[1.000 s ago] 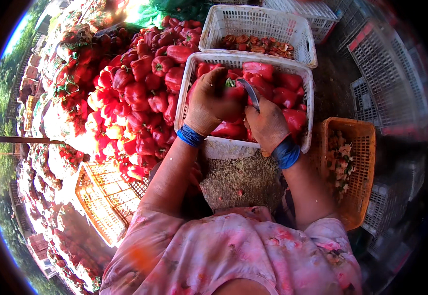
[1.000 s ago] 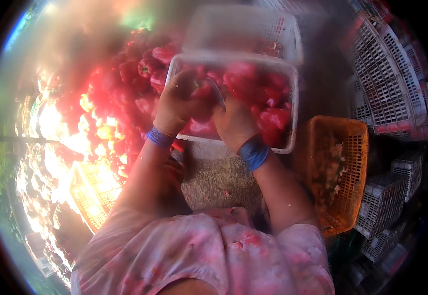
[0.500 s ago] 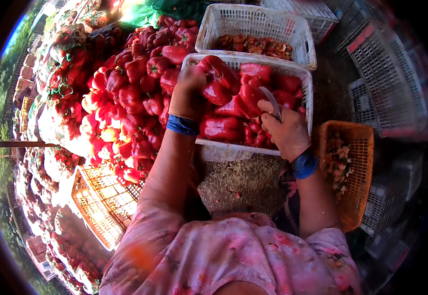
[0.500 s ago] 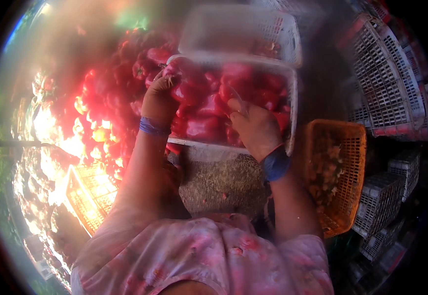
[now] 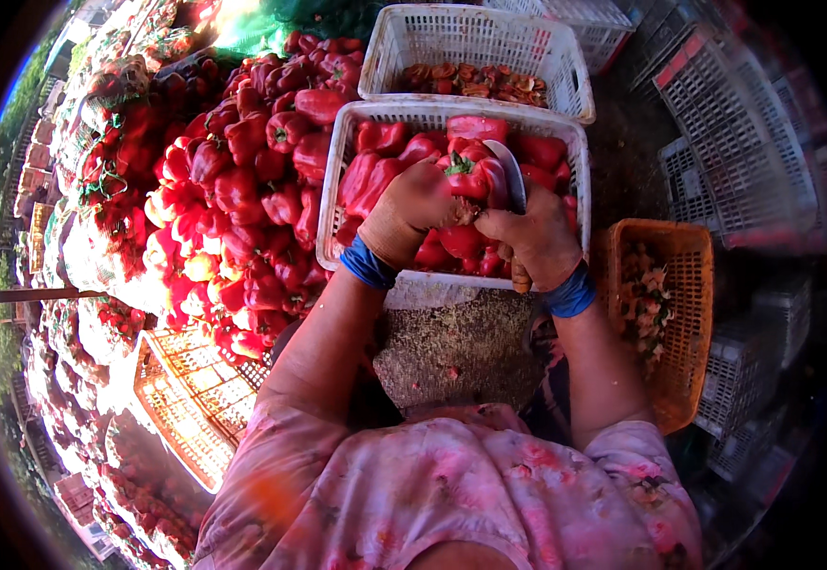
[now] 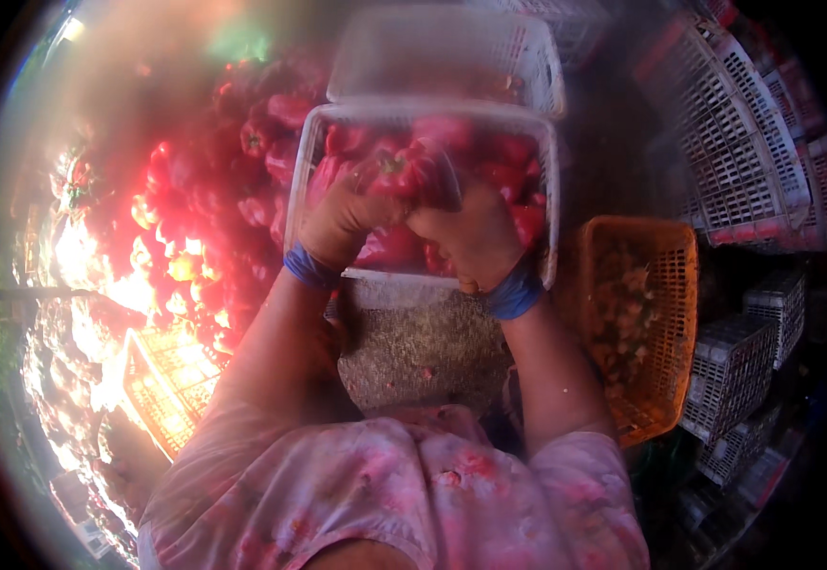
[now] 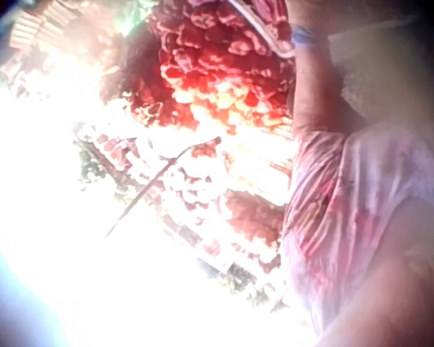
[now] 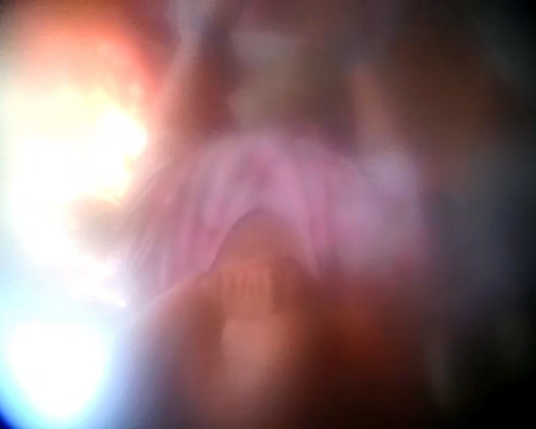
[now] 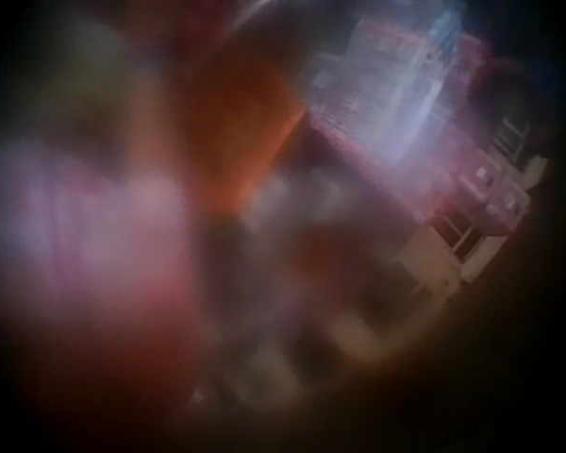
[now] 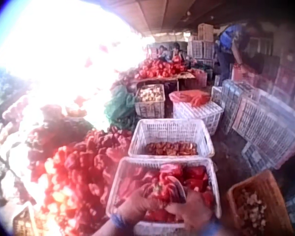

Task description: The person is coring red bell peppers by hand with a knife and placing them into a plastic crate.

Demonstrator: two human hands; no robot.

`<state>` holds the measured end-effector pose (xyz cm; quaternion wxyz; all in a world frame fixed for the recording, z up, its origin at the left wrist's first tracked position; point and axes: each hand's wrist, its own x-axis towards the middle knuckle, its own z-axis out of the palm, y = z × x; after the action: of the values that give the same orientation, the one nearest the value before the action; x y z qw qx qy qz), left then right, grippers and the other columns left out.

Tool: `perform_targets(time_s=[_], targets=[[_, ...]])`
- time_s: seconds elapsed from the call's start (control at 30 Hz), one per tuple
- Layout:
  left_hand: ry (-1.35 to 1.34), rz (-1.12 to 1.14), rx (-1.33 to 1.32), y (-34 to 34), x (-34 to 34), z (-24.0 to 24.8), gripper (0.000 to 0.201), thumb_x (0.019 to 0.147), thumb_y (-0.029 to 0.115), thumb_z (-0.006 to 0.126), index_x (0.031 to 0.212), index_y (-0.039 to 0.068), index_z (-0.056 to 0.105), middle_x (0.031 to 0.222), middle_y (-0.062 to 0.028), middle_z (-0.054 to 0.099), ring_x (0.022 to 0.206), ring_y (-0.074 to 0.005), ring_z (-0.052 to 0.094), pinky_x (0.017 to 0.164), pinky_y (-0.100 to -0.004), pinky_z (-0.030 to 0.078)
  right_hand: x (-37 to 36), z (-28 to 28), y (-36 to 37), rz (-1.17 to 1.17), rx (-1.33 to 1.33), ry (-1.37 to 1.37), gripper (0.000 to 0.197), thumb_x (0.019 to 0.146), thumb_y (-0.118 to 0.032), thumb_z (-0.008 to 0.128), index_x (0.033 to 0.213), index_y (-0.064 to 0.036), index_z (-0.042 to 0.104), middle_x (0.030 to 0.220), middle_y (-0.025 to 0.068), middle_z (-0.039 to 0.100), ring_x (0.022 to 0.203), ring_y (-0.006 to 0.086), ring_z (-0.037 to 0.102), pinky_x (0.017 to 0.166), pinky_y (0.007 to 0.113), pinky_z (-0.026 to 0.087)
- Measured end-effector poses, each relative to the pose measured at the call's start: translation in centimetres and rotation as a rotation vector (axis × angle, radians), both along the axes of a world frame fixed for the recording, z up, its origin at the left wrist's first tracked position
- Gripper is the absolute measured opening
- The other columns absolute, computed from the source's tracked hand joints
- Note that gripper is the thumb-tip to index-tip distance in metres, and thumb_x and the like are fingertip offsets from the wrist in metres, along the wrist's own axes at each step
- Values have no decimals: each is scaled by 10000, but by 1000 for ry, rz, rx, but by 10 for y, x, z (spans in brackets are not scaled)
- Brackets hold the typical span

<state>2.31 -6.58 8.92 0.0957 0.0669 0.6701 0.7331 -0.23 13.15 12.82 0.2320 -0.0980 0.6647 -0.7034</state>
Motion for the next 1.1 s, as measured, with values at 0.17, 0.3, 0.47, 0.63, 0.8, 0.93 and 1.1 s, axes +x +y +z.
perform_targets(time_s=[0.17,0.3,0.47,0.63,0.8,0.93,1.1], targets=[[560,-50,-267,-23,-3,-40,743,779,-40,768,1453,-10,457,1223,-70,672,969,-137,656,833,-294,536,-6,2,14,33,167,-169,276,855,-251,678,1059,-64,680,761,5,629,526,94,577,472,253,462],[-112,56,197,-2,18,17,566,759,-83,830,1277,40,640,1138,-19,715,1084,-141,656,966,-348,558,-17,3,22,190,56,-337,297,940,-255,660,1147,-44,687,789,9,645,548,104,601,497,253,493],[-229,265,132,12,8,17,568,701,-138,830,1212,36,654,1089,-19,715,976,-132,682,835,-317,596,-17,-48,5,-317,201,426,297,963,-188,716,1200,-12,680,886,35,683,735,118,677,687,254,554],[221,336,-416,20,7,-14,337,734,141,882,1000,69,689,906,-54,708,829,-137,687,751,-321,558,-2,-33,0,-89,372,789,353,915,-223,794,1159,5,680,964,69,742,860,127,674,802,310,560],[295,313,-437,27,3,-22,363,710,213,878,985,72,689,840,-100,688,760,-209,670,722,-344,543,-20,-57,5,89,178,584,295,922,-249,763,1098,-18,709,932,51,745,821,123,684,737,289,555],[5,188,-227,26,7,-16,426,687,62,872,1066,58,679,888,0,686,811,-102,622,736,-296,533,-16,-27,17,95,234,277,270,971,-299,663,1082,-63,731,841,35,721,558,99,620,489,262,486],[-10,172,-185,29,6,-14,449,697,27,857,1110,59,684,896,13,682,820,-86,614,737,-286,534,-6,-38,11,-162,-30,-226,311,994,-392,602,1015,-97,698,726,22,656,443,135,543,416,285,454]])
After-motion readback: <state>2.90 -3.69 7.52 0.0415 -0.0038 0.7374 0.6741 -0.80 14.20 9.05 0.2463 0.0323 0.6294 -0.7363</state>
